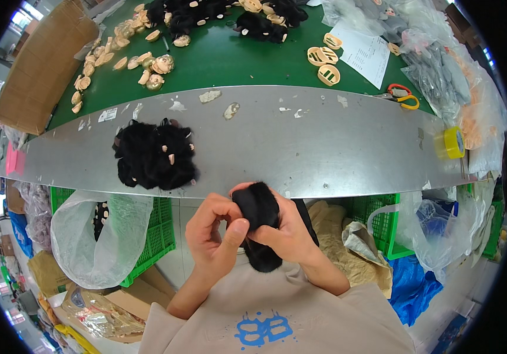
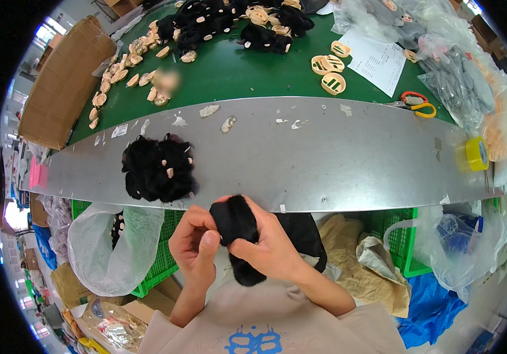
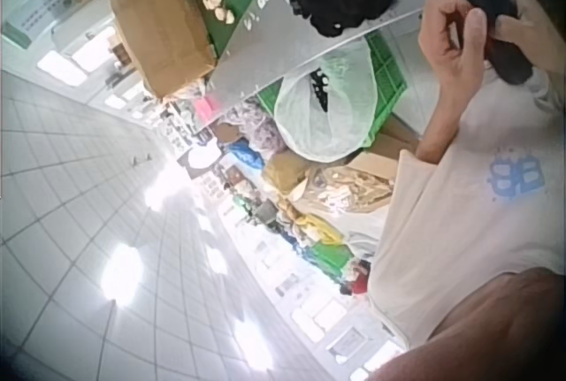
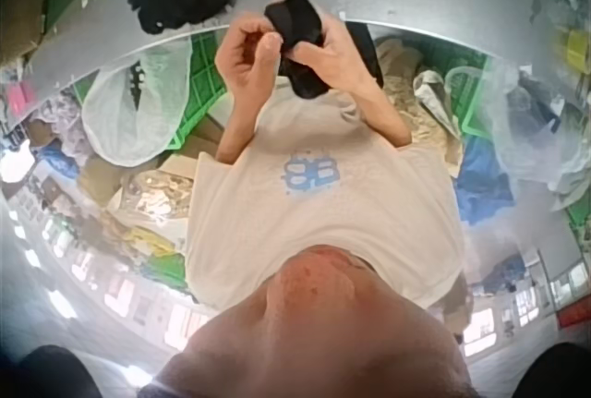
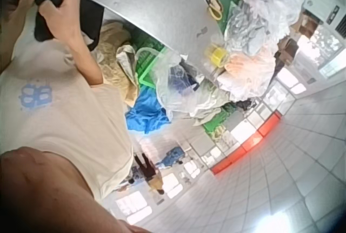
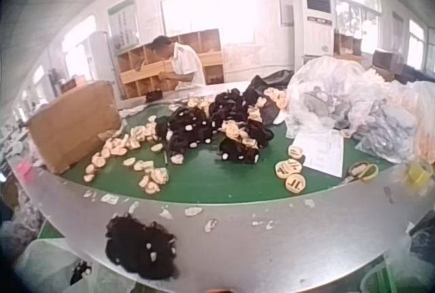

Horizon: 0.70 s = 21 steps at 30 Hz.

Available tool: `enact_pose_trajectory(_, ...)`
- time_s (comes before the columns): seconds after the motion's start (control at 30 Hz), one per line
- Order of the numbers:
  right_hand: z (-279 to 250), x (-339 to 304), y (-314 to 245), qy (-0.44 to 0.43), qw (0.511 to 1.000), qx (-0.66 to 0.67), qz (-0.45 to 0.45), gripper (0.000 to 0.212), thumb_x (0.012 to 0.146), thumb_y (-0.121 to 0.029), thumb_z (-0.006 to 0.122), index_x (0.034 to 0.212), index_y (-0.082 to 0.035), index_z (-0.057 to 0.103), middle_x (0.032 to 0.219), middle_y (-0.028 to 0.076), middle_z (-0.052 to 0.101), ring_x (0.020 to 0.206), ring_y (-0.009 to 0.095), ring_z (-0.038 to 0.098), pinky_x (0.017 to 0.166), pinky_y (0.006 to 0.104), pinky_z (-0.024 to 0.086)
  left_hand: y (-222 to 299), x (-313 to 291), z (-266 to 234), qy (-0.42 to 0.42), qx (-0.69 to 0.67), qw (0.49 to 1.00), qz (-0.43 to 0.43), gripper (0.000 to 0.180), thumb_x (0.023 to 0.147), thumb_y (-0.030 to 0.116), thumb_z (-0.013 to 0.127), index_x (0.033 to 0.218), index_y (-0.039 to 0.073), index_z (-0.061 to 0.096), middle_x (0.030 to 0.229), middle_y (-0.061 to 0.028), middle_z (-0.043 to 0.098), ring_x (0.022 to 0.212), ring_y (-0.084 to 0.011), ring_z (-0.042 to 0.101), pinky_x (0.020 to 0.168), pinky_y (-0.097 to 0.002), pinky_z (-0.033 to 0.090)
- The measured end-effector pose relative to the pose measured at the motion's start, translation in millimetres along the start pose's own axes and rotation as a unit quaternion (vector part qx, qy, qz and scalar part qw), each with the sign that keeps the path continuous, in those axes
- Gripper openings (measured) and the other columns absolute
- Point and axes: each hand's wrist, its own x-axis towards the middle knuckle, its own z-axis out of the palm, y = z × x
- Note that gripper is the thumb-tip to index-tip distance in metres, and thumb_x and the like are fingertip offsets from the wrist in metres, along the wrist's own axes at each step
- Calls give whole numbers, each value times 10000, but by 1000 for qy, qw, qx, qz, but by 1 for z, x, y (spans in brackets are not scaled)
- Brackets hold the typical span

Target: The person inserts round wooden pieces into the openings of small black plush toys on a green worktable. They handle each toy one at a time, press the wooden insert into place, and set the finished unit aside. The process repeats with multiple toys throughout the clip.

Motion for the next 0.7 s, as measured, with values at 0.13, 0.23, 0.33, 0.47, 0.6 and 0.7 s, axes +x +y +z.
enact_pose_trajectory(0.13, 3, 1, 2, 15, 1000, 8, -17, 403, 766, -67, 574, 1162, 0, 544, 862, -16, 560, 778, 51, 475, 700, 218, 425, 0, 0, -1, -13, 29, 999, 23, 128, 902, 82, 676, 861, 7, 580, 814, -34, 531, 707, -98, 462, 641, -229, 393)
enact_pose_trajectory(0.23, -1, 1, 8, 29, 999, -37, -11, 249, 772, -59, 565, 1013, 4, 565, 737, -26, 518, 682, 41, 433, 596, 223, 391, -1, -2, 0, -2, 31, 1000, -4, 134, 908, 91, 673, 856, 12, 578, 814, -33, 528, 705, -102, 463, 636, -232, 396)
enact_pose_trajectory(0.33, 2, 2, 7, 63, 995, -83, -14, 129, 777, -48, 552, 894, 6, 550, 650, -29, 469, 617, 36, 392, 527, 230, 354, -6, -4, 5, 33, 76, 996, 19, 142, 907, 94, 675, 843, 15, 576, 802, -30, 528, 697, -108, 460, 627, -234, 396)
enact_pose_trajectory(0.47, 3, 1, 8, 86, 991, -97, -9, 99, 780, -35, 538, 865, 17, 539, 640, -27, 462, 614, 35, 385, 518, 232, 347, -12, -7, 6, 47, 101, 993, 41, 101, 906, 71, 657, 894, 10, 578, 885, -65, 536, 686, -115, 474, 617, -235, 401)
enact_pose_trajectory(0.6, -2, 2, 11, 62, 997, -19, 29, 162, 785, -77, 538, 901, 30, 571, 663, 21, 532, 583, 81, 469, 520, 254, 400, -5, -3, 7, 74, 94, 991, 59, 160, 862, 38, 645, 1002, -6, 582, 1004, -118, 541, 727, -139, 510, 654, -254, 427)
enact_pose_trajectory(0.7, -10, 1, 3, 9, 976, 193, 100, 265, 771, -141, 531, 955, 41, 590, 734, 101, 593, 558, 164, 534, 522, 293, 450, -1, 11, -8, 4, 118, 987, 109, 336, 793, 37, 628, 1120, -20, 583, 1124, -163, 567, 889, -200, 554, 795, -308, 449)
